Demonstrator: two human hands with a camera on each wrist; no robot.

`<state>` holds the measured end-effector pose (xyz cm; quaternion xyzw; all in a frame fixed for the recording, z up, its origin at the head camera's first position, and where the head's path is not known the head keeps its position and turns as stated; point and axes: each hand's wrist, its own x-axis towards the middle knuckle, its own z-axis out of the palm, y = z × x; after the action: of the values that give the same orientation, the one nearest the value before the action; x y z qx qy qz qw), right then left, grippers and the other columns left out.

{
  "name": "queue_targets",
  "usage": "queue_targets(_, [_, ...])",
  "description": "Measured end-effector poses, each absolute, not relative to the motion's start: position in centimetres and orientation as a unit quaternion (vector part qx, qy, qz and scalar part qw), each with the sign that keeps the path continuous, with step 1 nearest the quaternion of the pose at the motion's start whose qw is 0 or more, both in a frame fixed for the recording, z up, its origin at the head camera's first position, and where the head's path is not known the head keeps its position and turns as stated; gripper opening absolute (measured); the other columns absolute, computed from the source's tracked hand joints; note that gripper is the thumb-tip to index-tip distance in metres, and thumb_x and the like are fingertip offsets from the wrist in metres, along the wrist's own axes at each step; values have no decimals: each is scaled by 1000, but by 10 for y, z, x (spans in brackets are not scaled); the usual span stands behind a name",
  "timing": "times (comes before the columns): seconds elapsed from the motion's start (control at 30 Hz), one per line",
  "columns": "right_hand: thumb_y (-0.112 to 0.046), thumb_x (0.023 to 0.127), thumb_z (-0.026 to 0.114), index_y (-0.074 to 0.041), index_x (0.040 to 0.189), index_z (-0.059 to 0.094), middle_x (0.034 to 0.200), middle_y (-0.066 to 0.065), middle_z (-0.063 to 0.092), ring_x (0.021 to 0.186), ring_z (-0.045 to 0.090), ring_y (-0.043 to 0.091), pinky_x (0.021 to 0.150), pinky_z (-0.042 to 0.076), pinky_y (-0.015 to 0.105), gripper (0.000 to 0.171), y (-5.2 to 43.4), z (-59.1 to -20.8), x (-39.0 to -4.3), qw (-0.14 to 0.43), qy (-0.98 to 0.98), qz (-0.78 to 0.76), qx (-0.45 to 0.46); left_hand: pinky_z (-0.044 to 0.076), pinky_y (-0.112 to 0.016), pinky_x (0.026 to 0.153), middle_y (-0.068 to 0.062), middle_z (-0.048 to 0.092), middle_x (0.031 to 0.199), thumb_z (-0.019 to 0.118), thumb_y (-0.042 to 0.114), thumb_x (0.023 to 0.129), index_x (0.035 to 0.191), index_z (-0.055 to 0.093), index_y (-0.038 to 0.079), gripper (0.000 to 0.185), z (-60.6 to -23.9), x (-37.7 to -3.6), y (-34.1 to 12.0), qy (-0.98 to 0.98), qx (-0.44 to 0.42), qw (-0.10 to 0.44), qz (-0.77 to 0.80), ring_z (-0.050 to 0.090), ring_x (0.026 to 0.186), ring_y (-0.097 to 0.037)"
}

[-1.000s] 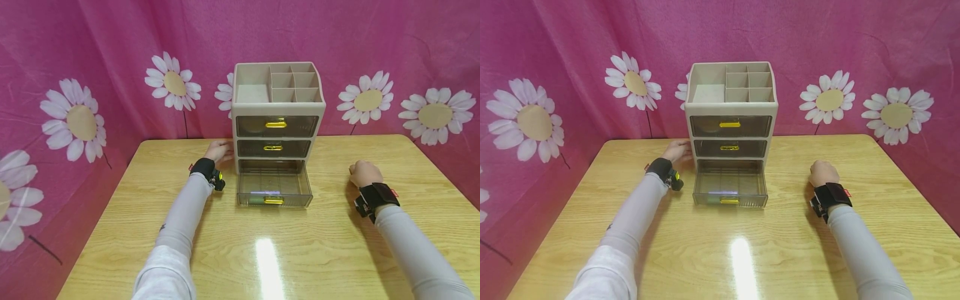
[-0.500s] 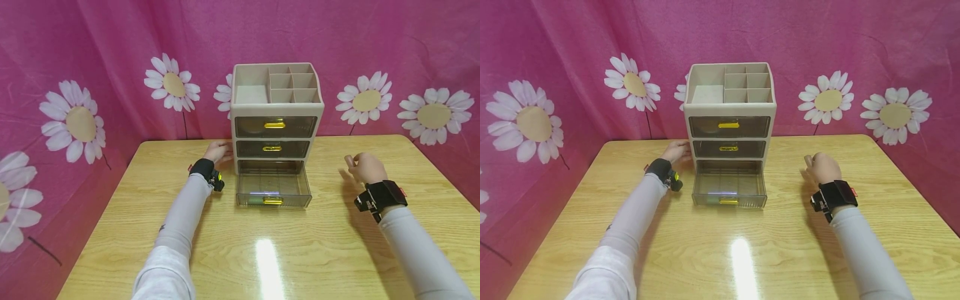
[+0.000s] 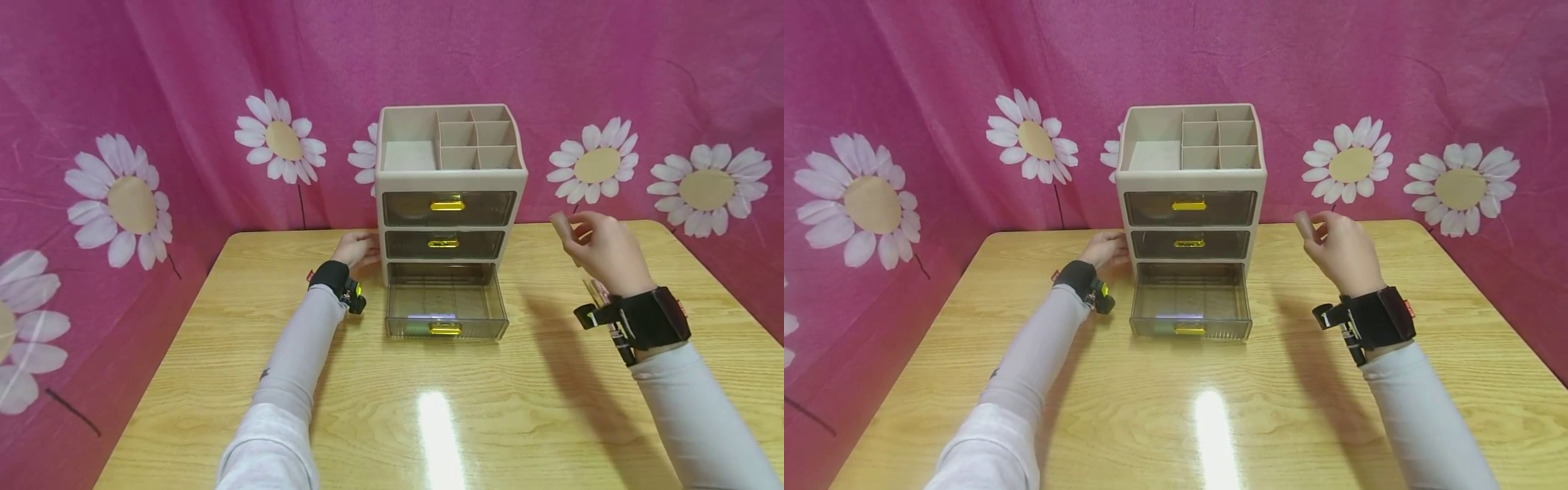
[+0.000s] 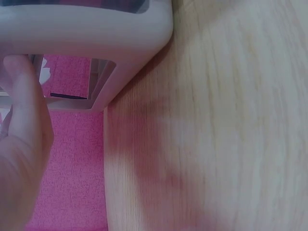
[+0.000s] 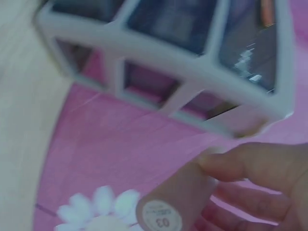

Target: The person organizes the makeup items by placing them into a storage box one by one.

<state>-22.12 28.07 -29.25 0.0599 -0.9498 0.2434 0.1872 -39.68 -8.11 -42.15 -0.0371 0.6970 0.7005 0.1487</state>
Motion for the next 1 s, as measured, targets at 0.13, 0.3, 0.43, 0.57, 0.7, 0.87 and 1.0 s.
queue_targets(0.13, [-4,81,64,9,113,57,94,29,62,77,60,37,54,47,37,35,264,-277,-214,188,-949,236,87,50,-33,86,-19,55,118,43,3,94,134,40,-3,40,-406,-384,-79,701,-44,153,695,58,101,-25])
queue_targets(0.3, [-1,81,64,8,113,57,95,27,62,77,61,35,60,51,46,35,242,-265,-210,176,-946,240,124,49,-34,87,-18,55,119,44,4,94,134,41,-2,40,-410,-386,-78,701,-43,152,696,58,101,-24])
queue_targets(0.43, [1,80,64,8,110,58,89,23,63,75,60,30,61,51,43,31,227,-262,-210,165,-945,234,158,53,-34,78,-17,60,108,51,6,92,129,46,-3,39,-459,-432,-87,672,-19,157,723,61,93,-25])
queue_targets(0.57, [2,80,64,6,105,61,85,18,63,72,60,26,59,50,39,26,213,-263,-213,158,-944,220,190,54,-34,76,-15,61,106,55,8,90,127,50,1,38,-501,-475,-92,665,-14,160,729,62,92,-25])
queue_targets(0.7, [1,80,66,2,100,64,83,13,64,72,60,23,62,50,38,20,200,-265,-219,151,-942,211,211,54,-34,75,-14,62,105,55,7,90,124,53,2,34,-492,-465,-92,663,-4,158,732,62,91,-25])
queue_targets(0.87, [1,80,66,1,96,65,77,9,61,66,53,20,58,45,33,16,184,-268,-226,126,-942,195,243,52,-34,80,-19,60,109,53,4,91,124,52,-2,33,-448,-421,-86,674,-12,155,723,61,95,-27])
queue_targets(1.0, [-1,79,67,2,95,66,74,8,60,62,50,18,56,44,31,16,173,-273,-233,106,-943,176,262,50,-36,85,-17,57,116,51,6,93,131,47,2,39,-474,-449,-87,679,-32,162,715,58,102,-27])
